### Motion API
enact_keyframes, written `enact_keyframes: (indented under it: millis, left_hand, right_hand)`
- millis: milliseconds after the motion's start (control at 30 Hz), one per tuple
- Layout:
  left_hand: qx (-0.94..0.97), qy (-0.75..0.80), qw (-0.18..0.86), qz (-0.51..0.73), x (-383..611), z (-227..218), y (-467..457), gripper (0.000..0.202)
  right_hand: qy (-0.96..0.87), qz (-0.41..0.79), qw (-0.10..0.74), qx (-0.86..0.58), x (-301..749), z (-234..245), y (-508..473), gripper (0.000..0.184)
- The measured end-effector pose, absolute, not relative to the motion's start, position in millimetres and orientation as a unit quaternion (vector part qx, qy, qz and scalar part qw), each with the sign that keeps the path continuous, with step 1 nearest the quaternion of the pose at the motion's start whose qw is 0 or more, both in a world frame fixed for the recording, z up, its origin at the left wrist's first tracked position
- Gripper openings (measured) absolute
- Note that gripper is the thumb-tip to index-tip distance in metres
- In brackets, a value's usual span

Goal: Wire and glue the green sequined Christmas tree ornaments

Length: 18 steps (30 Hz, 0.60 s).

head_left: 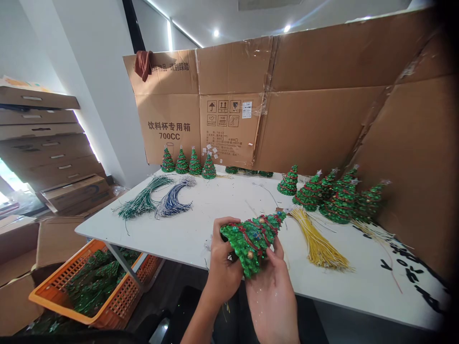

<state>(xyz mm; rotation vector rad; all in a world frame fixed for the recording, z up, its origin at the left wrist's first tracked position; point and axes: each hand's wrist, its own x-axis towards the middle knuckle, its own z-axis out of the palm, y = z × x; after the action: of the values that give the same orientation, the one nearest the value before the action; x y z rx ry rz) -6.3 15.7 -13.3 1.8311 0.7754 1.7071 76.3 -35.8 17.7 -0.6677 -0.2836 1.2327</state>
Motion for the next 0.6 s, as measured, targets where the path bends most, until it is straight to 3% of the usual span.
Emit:
enact_keyframes:
  millis: [600]
  left_hand:
    - [0.668,0.28,0.272,0.633,-6.0,-11.1,13.6,0.017]
  right_hand:
    - [-0.128,0.563,0.754,-0.314,73.4,18.6,-37.5,0.084]
